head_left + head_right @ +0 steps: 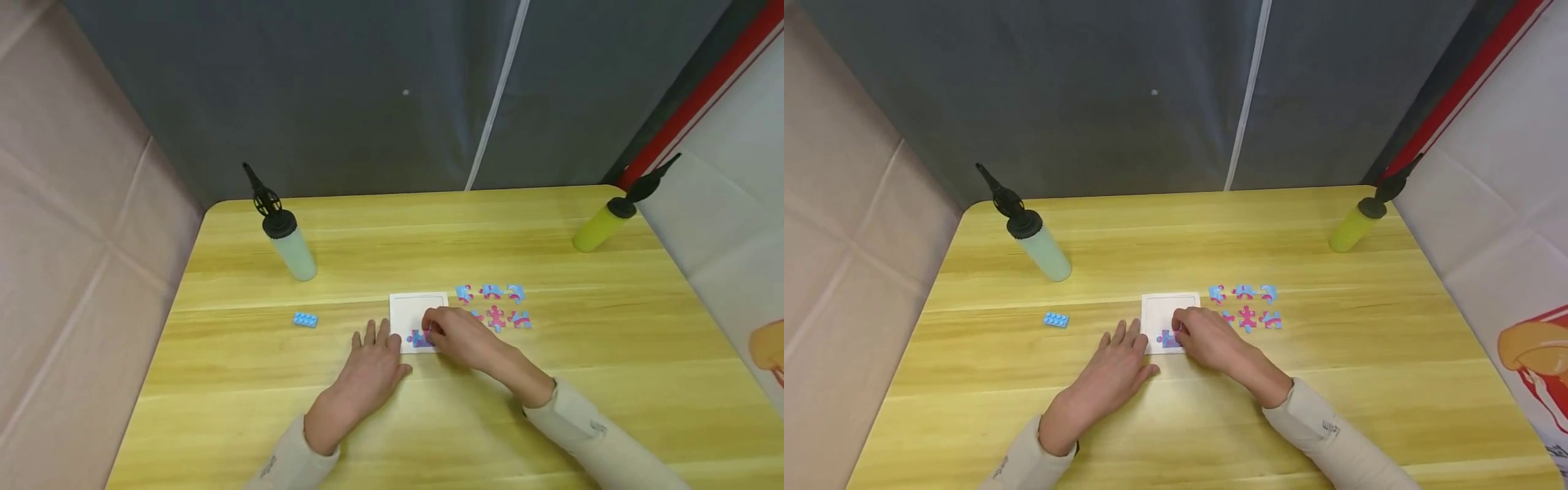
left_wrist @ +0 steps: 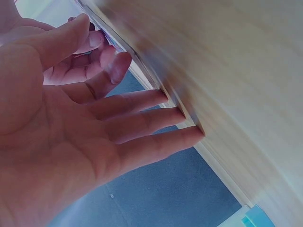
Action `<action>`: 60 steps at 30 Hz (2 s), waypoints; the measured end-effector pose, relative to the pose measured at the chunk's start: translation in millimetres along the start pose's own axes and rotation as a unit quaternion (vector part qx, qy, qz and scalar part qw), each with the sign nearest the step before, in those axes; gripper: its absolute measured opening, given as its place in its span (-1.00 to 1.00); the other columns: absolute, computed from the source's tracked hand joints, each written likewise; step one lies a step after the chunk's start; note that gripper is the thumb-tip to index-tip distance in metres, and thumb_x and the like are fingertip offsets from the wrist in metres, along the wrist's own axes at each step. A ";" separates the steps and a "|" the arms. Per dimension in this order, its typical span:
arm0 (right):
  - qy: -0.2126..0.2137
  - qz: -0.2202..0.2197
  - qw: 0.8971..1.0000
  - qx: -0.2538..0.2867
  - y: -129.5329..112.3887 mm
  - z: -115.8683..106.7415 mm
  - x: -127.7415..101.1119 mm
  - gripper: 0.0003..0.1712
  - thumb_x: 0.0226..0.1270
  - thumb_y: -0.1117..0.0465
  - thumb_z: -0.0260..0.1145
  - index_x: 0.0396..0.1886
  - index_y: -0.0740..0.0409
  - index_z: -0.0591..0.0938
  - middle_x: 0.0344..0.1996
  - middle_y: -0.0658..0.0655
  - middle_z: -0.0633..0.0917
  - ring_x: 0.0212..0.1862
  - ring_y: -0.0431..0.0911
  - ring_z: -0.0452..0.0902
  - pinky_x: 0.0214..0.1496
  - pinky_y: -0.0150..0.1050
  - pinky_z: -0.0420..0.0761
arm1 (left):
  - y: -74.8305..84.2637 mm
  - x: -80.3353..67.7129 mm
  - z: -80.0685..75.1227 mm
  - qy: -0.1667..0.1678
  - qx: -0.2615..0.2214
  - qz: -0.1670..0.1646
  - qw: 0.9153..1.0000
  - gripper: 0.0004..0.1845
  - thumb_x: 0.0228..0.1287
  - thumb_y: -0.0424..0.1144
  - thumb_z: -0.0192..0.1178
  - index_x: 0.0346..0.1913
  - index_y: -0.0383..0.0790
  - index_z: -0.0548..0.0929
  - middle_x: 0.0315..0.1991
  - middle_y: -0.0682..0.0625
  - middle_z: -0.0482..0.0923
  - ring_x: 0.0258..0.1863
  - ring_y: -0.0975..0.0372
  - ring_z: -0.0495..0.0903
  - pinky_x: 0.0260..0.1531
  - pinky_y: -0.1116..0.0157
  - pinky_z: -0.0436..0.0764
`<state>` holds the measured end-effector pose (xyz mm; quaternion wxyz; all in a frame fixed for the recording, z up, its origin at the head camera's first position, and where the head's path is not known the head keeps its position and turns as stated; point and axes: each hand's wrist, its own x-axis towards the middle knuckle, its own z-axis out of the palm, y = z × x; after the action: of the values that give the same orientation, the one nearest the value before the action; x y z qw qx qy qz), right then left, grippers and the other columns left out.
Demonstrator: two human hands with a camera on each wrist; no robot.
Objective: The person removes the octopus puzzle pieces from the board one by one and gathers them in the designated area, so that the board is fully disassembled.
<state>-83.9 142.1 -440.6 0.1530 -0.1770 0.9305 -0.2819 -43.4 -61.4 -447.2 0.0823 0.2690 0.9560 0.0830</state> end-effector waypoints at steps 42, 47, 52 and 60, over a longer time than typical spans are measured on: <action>0.024 -0.076 0.996 -0.034 2.1 4.3 1.5 -0.85 0.34 0.32 0.44 -0.25 0.07 0.60 -0.38 -0.01 0.55 -0.37 -0.20 0.38 -0.33 -0.38 0.44 | 1.9 4.7 -2.1 -0.013 0.014 -0.009 1.000 -0.49 0.40 -0.03 0.33 0.19 -0.37 0.60 0.40 -0.46 0.43 0.41 -0.31 0.44 0.25 -0.26 0.53; 0.025 -0.045 0.998 0.020 1.1 2.1 2.1 -0.87 0.42 0.33 0.35 -0.31 0.04 0.60 -0.48 -0.07 0.55 -0.43 -0.22 0.40 -0.36 -0.37 0.43 | 2.1 5.0 -1.9 -0.002 0.017 -0.005 1.000 -0.50 0.39 -0.03 0.34 0.17 -0.36 0.62 0.39 -0.45 0.45 0.39 -0.31 0.45 0.23 -0.26 0.54; 0.023 -0.004 0.998 0.065 2.1 -1.2 0.2 -0.89 0.48 0.32 0.29 -0.28 0.06 0.64 -0.45 -0.05 0.68 -0.42 -0.21 0.45 -0.32 -0.36 0.47 | 2.2 4.8 -2.2 0.001 0.017 -0.004 1.000 -0.51 0.39 -0.03 0.34 0.15 -0.37 0.62 0.38 -0.46 0.45 0.39 -0.31 0.45 0.23 -0.26 0.55; 0.030 0.004 0.996 0.086 7.8 -5.5 -4.5 -0.93 0.48 0.25 0.33 -0.19 0.18 0.67 -0.42 0.00 0.71 -0.40 -0.23 0.48 -0.29 -0.37 0.52 | 1.6 3.4 -1.8 -0.006 0.011 -0.006 1.000 -0.52 0.38 -0.04 0.35 0.12 -0.38 0.61 0.38 -0.47 0.45 0.39 -0.33 0.44 0.23 -0.27 0.54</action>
<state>-83.9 152.7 -439.9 0.1411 -0.1509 0.9076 -0.3655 -45.8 -58.4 -445.6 0.0850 0.2649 0.9580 0.0701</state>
